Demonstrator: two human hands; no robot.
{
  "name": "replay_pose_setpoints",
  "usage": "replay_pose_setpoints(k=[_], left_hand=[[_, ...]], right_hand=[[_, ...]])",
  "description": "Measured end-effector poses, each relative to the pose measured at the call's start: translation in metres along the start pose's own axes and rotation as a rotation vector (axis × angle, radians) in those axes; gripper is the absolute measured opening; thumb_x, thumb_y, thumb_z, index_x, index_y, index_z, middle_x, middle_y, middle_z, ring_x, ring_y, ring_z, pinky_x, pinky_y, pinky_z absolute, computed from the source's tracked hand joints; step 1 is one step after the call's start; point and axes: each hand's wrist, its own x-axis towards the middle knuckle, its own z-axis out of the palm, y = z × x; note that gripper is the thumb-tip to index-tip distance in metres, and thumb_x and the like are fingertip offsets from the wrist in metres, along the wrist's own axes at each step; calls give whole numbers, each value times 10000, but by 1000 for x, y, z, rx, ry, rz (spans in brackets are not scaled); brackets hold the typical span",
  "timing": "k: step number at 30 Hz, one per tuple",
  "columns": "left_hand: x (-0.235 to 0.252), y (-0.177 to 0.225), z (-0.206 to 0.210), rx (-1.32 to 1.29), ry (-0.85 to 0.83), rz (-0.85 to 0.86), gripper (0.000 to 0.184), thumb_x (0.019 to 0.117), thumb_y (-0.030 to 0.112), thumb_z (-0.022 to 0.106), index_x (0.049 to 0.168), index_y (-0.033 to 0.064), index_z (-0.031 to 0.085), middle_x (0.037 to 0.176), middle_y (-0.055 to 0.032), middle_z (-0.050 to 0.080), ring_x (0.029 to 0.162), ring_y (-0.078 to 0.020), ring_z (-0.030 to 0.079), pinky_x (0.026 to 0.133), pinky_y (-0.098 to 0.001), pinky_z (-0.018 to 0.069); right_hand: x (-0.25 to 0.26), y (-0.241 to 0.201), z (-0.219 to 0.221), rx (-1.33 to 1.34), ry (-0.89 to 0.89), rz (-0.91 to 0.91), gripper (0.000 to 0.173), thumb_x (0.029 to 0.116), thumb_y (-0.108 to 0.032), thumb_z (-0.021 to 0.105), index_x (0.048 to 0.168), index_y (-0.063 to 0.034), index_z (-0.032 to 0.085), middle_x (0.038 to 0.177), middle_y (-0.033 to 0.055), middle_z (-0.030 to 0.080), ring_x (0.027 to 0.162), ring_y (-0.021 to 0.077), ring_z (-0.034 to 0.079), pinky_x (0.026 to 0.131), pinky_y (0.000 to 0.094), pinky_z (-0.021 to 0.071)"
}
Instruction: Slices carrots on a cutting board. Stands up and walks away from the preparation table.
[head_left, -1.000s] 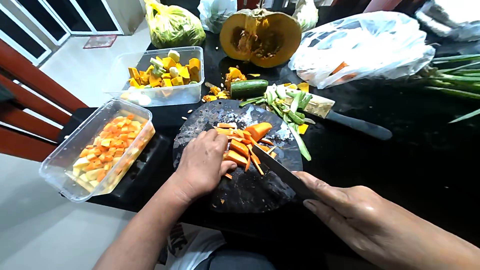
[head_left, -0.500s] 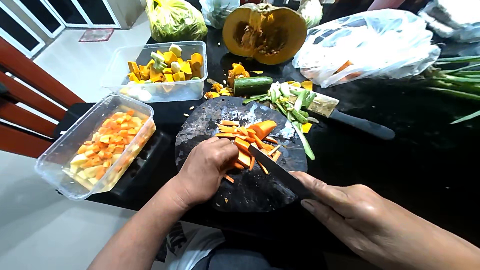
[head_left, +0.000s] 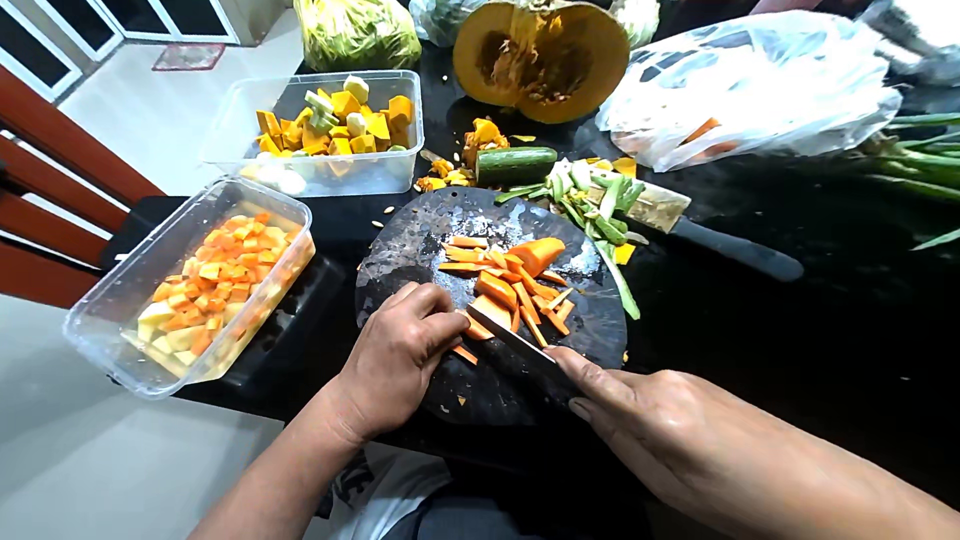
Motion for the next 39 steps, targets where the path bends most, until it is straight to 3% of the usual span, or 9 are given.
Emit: replay_pose_setpoints(k=[10, 15, 19, 23, 29, 33, 36, 39], left_hand=[[-3, 1, 5, 28, 31, 14, 174, 973, 115, 616, 955, 99, 789, 949, -32, 686, 952, -154, 626, 836, -288, 509], [-6, 1, 7, 18, 45, 7, 178, 977, 110, 614, 962, 89, 790, 954, -47, 676, 948, -162, 618, 826, -296, 503], [-6, 2, 10, 26, 68, 3, 182, 991, 120, 607, 964, 94, 785, 943, -36, 673, 952, -158, 616, 834, -293, 501], [-8, 2, 11, 35, 86, -18, 177, 990, 134, 618, 984, 101, 792, 931, -43, 665, 934, -164, 612, 825, -295, 504], [0, 7, 12, 51, 69, -44, 165, 972, 144, 626, 931, 106, 782, 865, -38, 623, 869, -146, 621, 779, -259, 522], [17, 16, 16, 157, 75, -89, 215, 952, 243, 666, 992, 55, 763, 868, -79, 656, 813, -213, 668, 707, -338, 570], [36, 29, 12, 277, -76, -231, 348, 905, 360, 729, 975, 19, 735, 916, -125, 651, 883, -301, 667, 712, -436, 558], [52, 35, 9, 204, -235, -377, 369, 906, 354, 766, 997, 3, 699, 989, -142, 638, 979, -320, 648, 791, -475, 544]], right_hand=[[13, -1, 3, -106, -63, -9, 435, 979, -162, 422, 1273, 80, 631, 573, 43, 550, 416, 206, 537, 365, 338, 418], [22, -7, 9, -176, -102, -4, 448, 931, -125, 471, 1278, 130, 596, 550, 46, 526, 399, 232, 535, 359, 363, 428], [31, -3, 11, -13, -142, 48, 455, 940, -107, 491, 1326, 122, 568, 568, 36, 533, 458, 221, 571, 418, 364, 481], [14, 6, 1, 234, -213, 126, 469, 1006, -189, 438, 1410, 33, 528, 590, -19, 491, 473, 96, 497, 435, 264, 434], [-8, 9, -11, 225, -56, 77, 462, 1022, -221, 445, 1389, 34, 560, 585, -16, 522, 451, 67, 485, 408, 231, 414], [-6, 14, -17, 221, 48, 84, 460, 1027, -209, 449, 1398, 42, 556, 599, -20, 531, 466, 27, 482, 426, 189, 421], [-9, 16, -18, 202, 58, 81, 456, 1020, -211, 451, 1388, 34, 566, 619, -9, 556, 483, 33, 501, 435, 192, 427], [-17, 16, -20, 210, 25, 63, 422, 1030, -213, 451, 1361, 16, 578, 648, 27, 589, 505, 90, 542, 443, 240, 451]])
